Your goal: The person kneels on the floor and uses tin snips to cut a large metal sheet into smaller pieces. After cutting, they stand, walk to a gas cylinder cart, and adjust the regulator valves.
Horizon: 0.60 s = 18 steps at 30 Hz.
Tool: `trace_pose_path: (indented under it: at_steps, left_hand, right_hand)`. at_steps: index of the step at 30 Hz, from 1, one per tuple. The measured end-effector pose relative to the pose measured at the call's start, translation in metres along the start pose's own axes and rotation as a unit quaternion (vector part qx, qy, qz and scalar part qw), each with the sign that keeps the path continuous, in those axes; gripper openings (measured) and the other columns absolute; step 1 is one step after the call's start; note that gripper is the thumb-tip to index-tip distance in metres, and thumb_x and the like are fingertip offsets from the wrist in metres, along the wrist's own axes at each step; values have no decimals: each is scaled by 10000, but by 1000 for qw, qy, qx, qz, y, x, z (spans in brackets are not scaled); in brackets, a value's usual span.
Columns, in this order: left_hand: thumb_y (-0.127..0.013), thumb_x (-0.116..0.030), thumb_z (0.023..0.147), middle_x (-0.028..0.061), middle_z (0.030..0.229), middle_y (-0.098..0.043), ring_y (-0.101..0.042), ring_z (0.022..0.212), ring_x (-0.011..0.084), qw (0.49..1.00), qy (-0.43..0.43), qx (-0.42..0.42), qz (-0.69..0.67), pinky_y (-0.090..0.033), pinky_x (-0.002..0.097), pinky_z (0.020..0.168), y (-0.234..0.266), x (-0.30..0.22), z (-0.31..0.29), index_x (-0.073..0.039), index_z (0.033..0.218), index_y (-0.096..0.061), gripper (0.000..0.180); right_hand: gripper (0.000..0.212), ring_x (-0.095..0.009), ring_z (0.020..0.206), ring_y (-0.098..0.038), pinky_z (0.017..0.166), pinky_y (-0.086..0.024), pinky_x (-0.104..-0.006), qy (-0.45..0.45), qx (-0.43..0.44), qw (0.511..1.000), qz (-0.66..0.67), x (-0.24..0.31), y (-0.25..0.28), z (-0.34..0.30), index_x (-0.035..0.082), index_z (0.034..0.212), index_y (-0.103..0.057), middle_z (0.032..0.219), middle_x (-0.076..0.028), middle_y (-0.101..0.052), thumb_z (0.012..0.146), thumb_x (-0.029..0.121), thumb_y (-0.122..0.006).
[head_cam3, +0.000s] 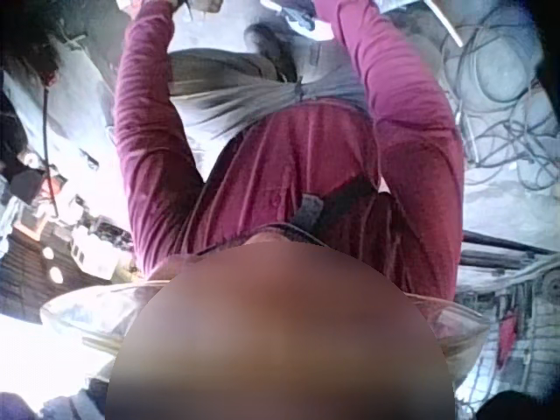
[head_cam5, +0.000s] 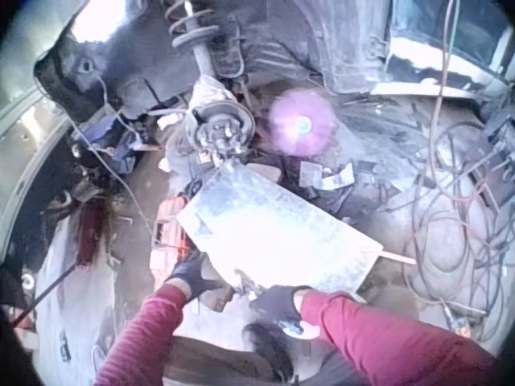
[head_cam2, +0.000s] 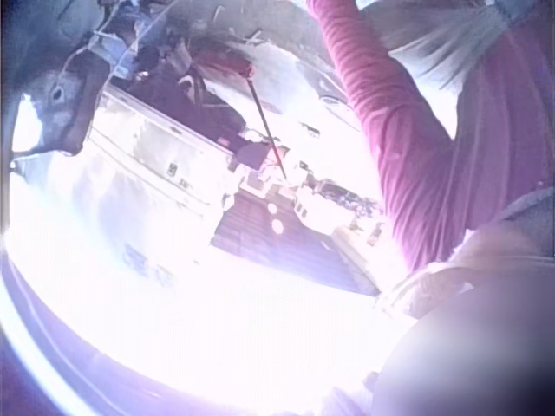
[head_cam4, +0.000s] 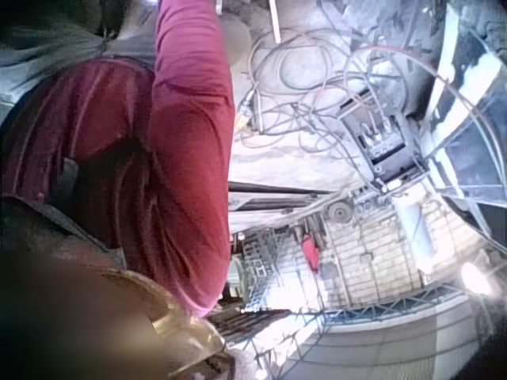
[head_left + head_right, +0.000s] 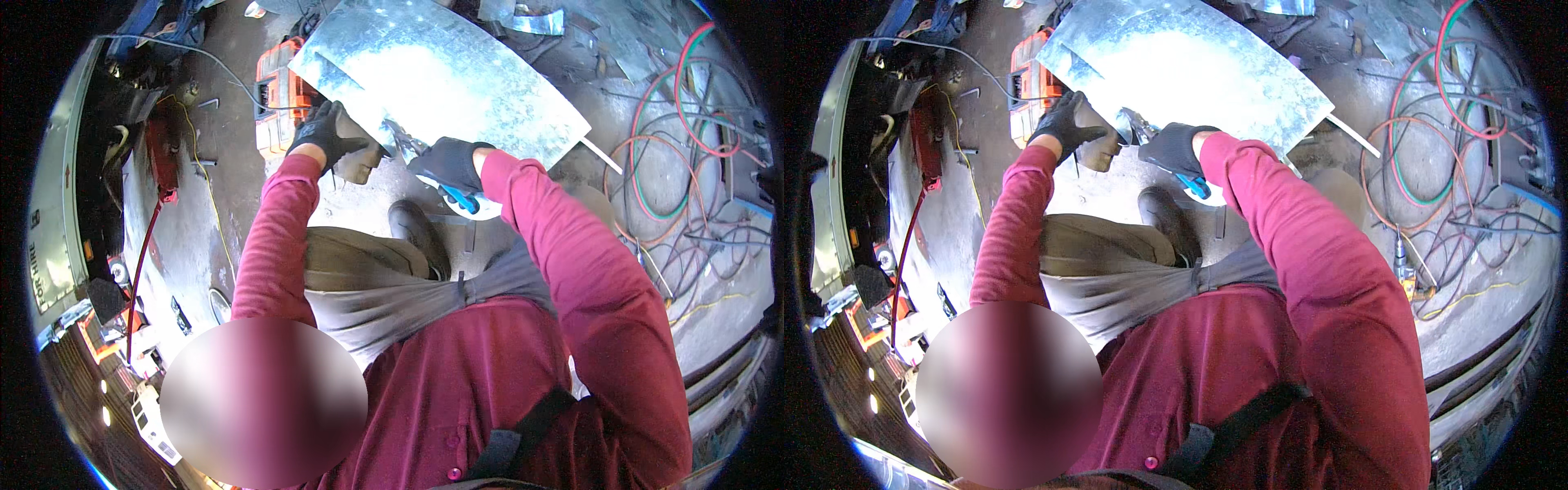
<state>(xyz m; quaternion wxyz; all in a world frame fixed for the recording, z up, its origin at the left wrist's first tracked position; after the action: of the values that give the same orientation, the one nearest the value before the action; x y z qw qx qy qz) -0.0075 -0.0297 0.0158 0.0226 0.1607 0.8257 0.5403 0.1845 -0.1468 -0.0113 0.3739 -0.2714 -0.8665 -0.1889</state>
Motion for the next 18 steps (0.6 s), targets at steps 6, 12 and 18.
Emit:
trace_pose_path:
  at_steps: [6,12,18]
  left_hand:
    - [-909,-569,667,212,1504,-524,-553,1363,369,994,60,23,-93,-468,432,1128,-2,-8,20,-34,1459,-499,1040]
    - [-936,-493,646,221,1424,-578,-560,1341,399,993,58,-19,-102,-480,449,1106,-12,0,28,-14,1422,-519,1003]
    - [-881,-399,740,217,1533,-468,-482,1420,396,992,60,-75,-87,-430,445,1167,-19,0,29,-48,1459,-471,899]
  right_hand:
    - [448,-229,573,-671,525,-542,-374,-27,29,993,108,-15,9,4,-15,923,-694,750,-148,-679,950,426,-626]
    - [412,-221,591,-663,546,-549,-359,-56,58,982,172,-28,8,5,-11,1014,-698,791,-144,-695,960,393,-641]
    - [427,-188,772,-698,731,-555,-312,-40,34,993,108,-34,17,11,-5,1017,-737,879,-128,-737,958,409,-647]
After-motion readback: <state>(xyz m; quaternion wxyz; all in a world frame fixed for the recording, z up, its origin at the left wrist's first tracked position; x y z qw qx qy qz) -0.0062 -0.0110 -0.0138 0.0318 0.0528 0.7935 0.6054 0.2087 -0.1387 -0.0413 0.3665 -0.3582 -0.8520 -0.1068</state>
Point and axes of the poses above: each hand's wrist, its own z-axis towards the middle knuckle, its own y-axis out of the back of the hand, x = y × z, the point moved 10 cm from there along z, towards the middle knuckle
